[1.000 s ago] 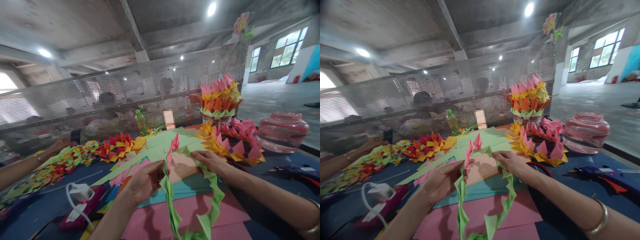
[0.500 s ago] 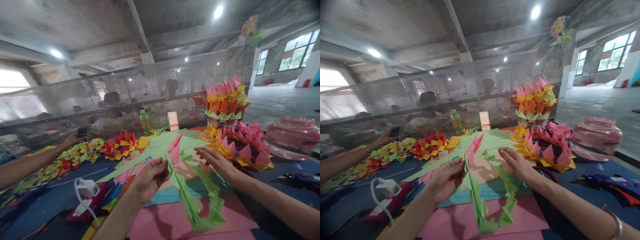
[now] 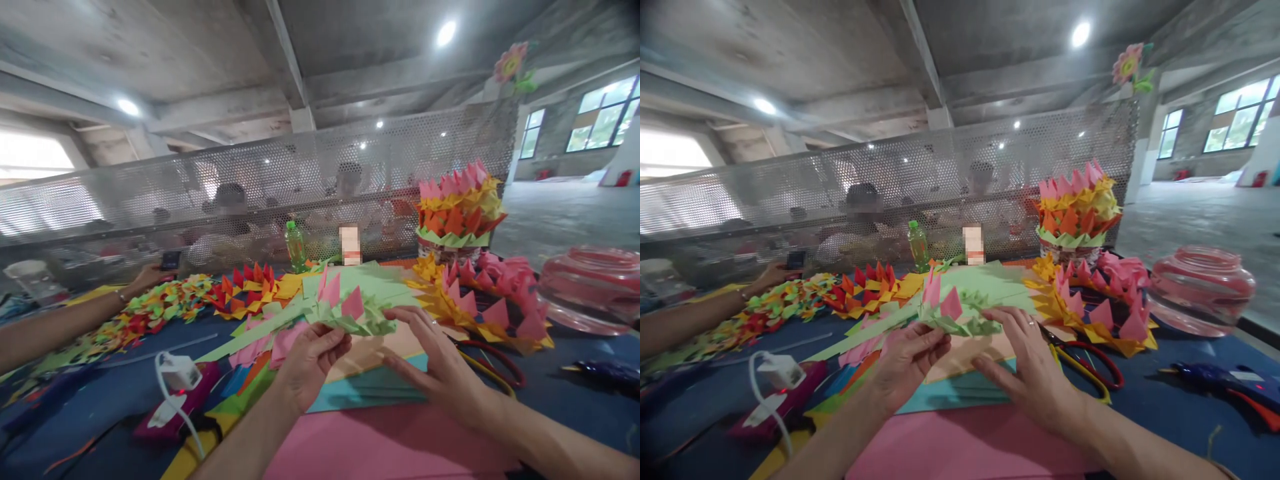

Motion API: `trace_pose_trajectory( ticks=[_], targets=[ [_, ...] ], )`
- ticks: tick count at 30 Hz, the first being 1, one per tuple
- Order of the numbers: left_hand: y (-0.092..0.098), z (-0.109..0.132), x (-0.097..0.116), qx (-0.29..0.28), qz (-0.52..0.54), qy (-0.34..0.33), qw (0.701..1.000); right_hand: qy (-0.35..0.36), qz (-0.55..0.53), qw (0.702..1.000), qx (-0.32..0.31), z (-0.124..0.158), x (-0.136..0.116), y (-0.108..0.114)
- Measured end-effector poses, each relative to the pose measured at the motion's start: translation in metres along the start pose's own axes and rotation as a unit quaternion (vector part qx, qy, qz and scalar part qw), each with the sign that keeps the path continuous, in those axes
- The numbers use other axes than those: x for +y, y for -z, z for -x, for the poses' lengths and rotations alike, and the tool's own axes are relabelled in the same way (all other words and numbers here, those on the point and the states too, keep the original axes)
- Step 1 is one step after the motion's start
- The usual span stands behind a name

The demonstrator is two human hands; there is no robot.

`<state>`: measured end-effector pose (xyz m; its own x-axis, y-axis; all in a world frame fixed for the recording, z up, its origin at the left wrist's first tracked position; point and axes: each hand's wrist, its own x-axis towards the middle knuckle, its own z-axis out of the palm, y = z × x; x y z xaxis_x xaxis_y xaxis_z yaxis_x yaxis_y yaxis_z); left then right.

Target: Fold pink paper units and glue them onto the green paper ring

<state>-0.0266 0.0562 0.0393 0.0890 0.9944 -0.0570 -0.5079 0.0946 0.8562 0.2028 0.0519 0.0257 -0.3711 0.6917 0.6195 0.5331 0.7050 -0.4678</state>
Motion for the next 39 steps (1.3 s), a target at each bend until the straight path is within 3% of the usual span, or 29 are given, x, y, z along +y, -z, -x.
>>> trace_pose_trajectory(
  ticks=[9, 15, 22, 31, 39],
  targets=[
    [-0.006, 0.010, -0.020, -0.078, -0.041, 0.051, 0.995, -0.023, -0.071, 0.997, 0.036, -0.001, 0.000, -0.012],
    [-0.011, 0.013, -0.022, -0.110, -0.062, 0.077, 0.989, -0.022, -0.108, 0.994, 0.009, -0.006, -0.008, -0.007],
    [-0.013, 0.015, -0.023, -0.100, -0.044, 0.075, 0.991, -0.014, -0.124, 0.992, -0.005, -0.009, -0.012, -0.006],
    [-0.016, 0.015, -0.023, -0.087, -0.094, 0.069, 0.989, -0.013, -0.117, 0.993, 0.001, -0.005, -0.010, -0.009],
    [-0.016, 0.017, -0.025, -0.075, -0.103, 0.065, 0.990, 0.025, -0.096, 0.995, 0.016, -0.005, -0.011, -0.005]
  ],
)
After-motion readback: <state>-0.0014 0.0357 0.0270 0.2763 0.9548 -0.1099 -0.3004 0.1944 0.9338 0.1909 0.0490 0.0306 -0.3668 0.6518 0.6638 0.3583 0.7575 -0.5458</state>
